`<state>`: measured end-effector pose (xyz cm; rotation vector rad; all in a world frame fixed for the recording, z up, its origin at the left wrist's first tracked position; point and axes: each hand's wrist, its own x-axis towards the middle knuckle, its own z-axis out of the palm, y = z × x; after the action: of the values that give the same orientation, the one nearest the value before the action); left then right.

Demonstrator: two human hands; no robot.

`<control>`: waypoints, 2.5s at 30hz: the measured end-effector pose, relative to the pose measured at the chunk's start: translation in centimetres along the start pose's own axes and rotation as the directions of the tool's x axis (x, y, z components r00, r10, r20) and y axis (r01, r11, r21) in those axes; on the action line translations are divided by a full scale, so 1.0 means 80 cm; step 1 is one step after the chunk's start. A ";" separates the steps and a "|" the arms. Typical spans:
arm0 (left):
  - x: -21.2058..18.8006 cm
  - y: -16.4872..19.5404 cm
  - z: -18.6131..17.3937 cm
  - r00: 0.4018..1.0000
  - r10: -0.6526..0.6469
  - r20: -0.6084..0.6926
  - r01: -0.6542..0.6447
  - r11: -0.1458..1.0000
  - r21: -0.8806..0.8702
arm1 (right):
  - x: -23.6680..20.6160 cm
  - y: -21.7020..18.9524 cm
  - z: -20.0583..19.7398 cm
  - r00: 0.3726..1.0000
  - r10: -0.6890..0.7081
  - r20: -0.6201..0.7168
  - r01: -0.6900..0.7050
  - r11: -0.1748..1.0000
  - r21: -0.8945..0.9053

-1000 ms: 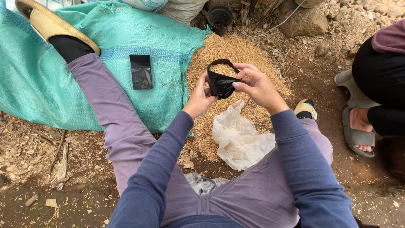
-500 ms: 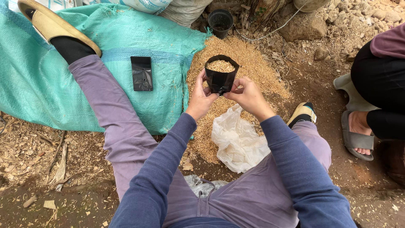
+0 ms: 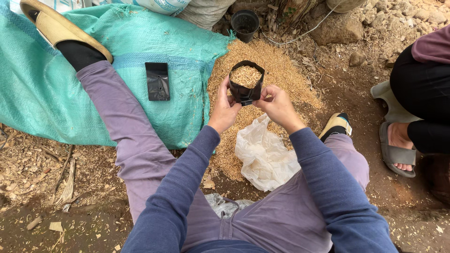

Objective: The person scoops grains from a large pile on the ground into small black pouches using a white plastic bag as a funnel. They then fold and seal each pouch and place it with others on the ground.

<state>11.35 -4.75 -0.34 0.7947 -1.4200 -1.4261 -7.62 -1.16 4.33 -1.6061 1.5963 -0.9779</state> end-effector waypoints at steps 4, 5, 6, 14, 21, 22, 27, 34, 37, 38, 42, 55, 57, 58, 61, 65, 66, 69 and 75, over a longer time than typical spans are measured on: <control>-0.008 0.007 -0.011 0.990 0.137 -0.037 -0.125 0.964 0.237 | -0.002 -0.025 -0.013 0.940 0.284 0.187 -0.331 0.891 0.310; -0.012 0.008 -0.011 0.981 0.190 -0.044 -0.168 0.939 0.301 | -0.003 -0.030 -0.014 0.935 0.306 0.182 -0.355 0.833 0.425; -0.015 0.008 -0.010 0.981 0.186 -0.052 -0.161 0.936 0.313 | -0.004 -0.033 -0.015 0.928 0.327 0.179 -0.371 0.762 0.531; -0.039 -0.006 0.014 0.964 0.261 0.047 -0.262 0.908 0.327 | 0.000 -0.014 -0.020 0.929 0.334 0.162 -0.363 0.729 0.581; -0.033 -0.020 0.000 0.960 -0.278 -0.026 0.278 0.961 -0.002 | 0.003 -0.011 -0.033 0.908 0.372 0.193 -0.415 0.865 0.282; -0.030 -0.020 -0.001 0.939 -0.341 0.036 0.342 0.924 -0.174 | 0.002 -0.015 -0.032 0.910 0.349 0.222 -0.401 0.875 0.269; -0.034 -0.020 0.005 0.904 -0.333 0.268 0.427 0.670 -0.607 | -0.003 -0.029 -0.020 0.958 0.238 0.159 -0.254 0.963 0.088; -0.035 -0.022 0.008 0.859 -0.427 0.282 0.499 0.576 -0.647 | -0.001 -0.007 -0.030 0.918 0.370 0.142 -0.379 0.925 0.036; -0.037 -0.021 0.009 0.810 -0.480 0.336 0.577 0.551 -0.603 | 0.002 0.003 -0.027 0.945 0.289 0.155 -0.277 0.956 -0.099; -0.037 -0.019 0.010 0.793 -0.490 0.362 0.601 0.533 -0.596 | 0.003 0.005 -0.024 0.960 0.228 0.160 -0.215 0.972 -0.097; -0.036 -0.009 0.011 0.806 -0.466 0.364 0.579 0.496 -0.647 | 0.003 -0.001 -0.020 0.981 -0.040 0.187 0.046 0.999 -0.027; -0.002 -0.003 -0.026 0.905 0.010 -0.425 0.046 0.992 0.121 | -0.005 -0.017 -0.035 0.990 0.093 0.104 -0.079 0.988 -0.134; -0.002 -0.003 -0.027 0.892 0.038 -0.450 0.041 0.985 0.165 | -0.005 -0.017 -0.034 0.988 0.112 0.106 -0.096 0.986 -0.139; -0.004 -0.004 -0.028 0.883 0.070 -0.464 0.045 0.971 0.233 | -0.006 -0.017 -0.034 0.990 0.096 0.105 -0.082 0.988 -0.134; -0.005 -0.002 -0.027 0.871 0.137 -0.472 0.027 0.945 0.325 | -0.008 -0.020 -0.035 0.992 0.080 0.099 -0.066 0.988 -0.139; -0.007 0.005 -0.026 0.884 -0.192 -0.426 0.126 0.976 -0.179 | -0.010 -0.025 -0.037 0.991 0.103 0.090 -0.086 0.981 -0.174; -0.008 0.006 -0.028 0.876 -0.300 -0.377 0.166 0.922 -0.350 | -0.010 -0.026 -0.037 0.991 0.102 0.090 -0.085 0.980 -0.177; -0.013 0.006 -0.035 0.854 -0.497 -0.152 0.237 0.633 -0.737 | -0.011 -0.027 -0.038 0.993 0.089 0.073 -0.073 0.976 -0.204; -0.030 -0.005 -0.022 0.847 -0.505 0.167 0.328 0.248 -0.912 | -0.010 -0.026 -0.037 0.996 0.051 0.069 -0.032 0.969 -0.244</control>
<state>13.73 -3.26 -1.34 0.4846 -0.0243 -2.1755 -9.13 -0.13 7.60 -1.7419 1.7440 -0.7130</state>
